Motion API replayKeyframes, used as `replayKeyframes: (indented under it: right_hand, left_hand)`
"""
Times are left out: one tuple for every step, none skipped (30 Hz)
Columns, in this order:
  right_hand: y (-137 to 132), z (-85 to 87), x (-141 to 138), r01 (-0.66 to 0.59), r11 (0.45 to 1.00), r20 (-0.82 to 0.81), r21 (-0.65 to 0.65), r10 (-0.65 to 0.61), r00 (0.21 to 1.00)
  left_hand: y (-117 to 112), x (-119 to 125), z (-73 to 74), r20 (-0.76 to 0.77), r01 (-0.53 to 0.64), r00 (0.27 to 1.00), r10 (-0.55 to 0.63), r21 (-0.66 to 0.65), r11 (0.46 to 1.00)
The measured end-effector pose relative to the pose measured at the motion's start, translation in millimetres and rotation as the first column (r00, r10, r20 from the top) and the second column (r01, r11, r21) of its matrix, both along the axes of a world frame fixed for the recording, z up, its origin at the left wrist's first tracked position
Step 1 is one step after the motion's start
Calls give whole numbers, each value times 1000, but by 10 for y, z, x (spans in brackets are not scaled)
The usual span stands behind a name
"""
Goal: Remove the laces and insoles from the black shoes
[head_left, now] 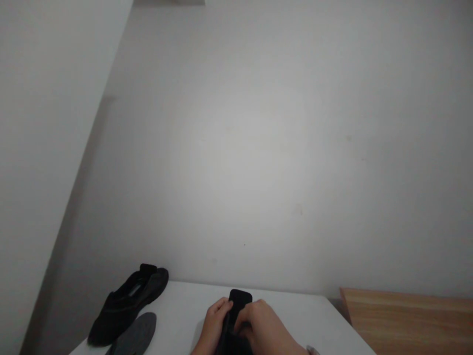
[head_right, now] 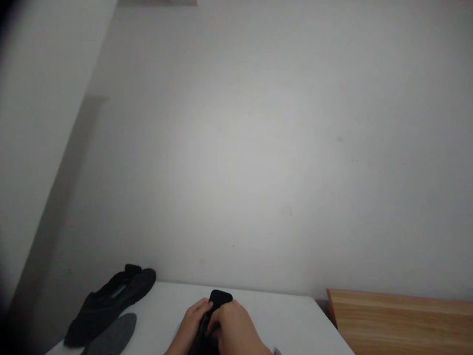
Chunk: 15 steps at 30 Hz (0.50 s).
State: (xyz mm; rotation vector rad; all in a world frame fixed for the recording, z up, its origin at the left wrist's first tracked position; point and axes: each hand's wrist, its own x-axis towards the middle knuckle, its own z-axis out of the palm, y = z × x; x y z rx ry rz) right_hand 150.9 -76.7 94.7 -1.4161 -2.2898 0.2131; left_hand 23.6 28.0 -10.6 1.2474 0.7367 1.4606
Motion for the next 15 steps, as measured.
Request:
replayKeyframes:
  right_hand:
    - [-8, 2, -4, -10, 1000, 3, -13, 10, 1000]
    - [-16, 6, -10, -19, 999, 16, -25, 20, 1000]
    - [-22, 12, -19, -27, 999, 41, -39, 28, 999]
    - [-27, 18, -29, -30, 998, 73, -55, 34, 997]
    - [-29, 26, -40, -31, 997, 102, -65, 37, 994]
    - [-29, 31, -51, -30, 997, 124, -73, 39, 992]
    - [-28, 35, -59, -29, 996, 140, -79, 40, 989]
    - [-25, 35, -66, -29, 996, 151, -83, 41, 988]
    - [-23, 31, -69, -30, 996, 155, -79, 42, 987]
    - [-21, 23, -70, -34, 997, 152, -70, 45, 987]
    - [-20, 13, -69, -38, 997, 147, -61, 47, 988]
    - [-21, 1, -66, -41, 998, 140, -56, 48, 989]
    - [-22, -10, -64, -41, 998, 129, -49, 48, 990]
    - [-26, -18, -63, -43, 998, 117, -49, 49, 992]
    - [-32, -21, -63, -53, 997, 105, -48, 57, 993]
  left_hand:
    - [-5, 0, 3, 1, 6, 1000, -6, -1, 1000]
    - [-7, 1, 3, 6, 11, 1000, -11, -5, 1000]
    - [-8, 1, -1, 11, 14, 1000, -14, -9, 1000]
    - [-5, 1, -6, 17, 14, 1000, -14, -11, 1000]
    - [0, 0, -14, 20, 12, 1000, -12, -8, 1000]
    - [8, 0, -22, 16, 8, 1000, -8, -3, 1000]
    - [17, -1, -30, 6, 4, 1000, -4, 5, 1000]
    - [26, -2, -39, -7, -1, 1000, 1, 13, 1000]
    - [35, -2, -49, -21, -8, 1000, 8, 22, 1000]
    - [44, -1, -59, -35, -16, 999, 17, 29, 999]
    - [52, 0, -69, -49, -28, 998, 30, 36, 999]
    - [59, 2, -79, -61, -40, 997, 42, 45, 998]
    - [65, 5, -89, -72, -51, 996, 55, 53, 997]
    - [70, 7, -98, -81, -58, 995, 63, 61, 996]
    - [75, 10, -105, -88, -62, 994, 68, 66, 996]
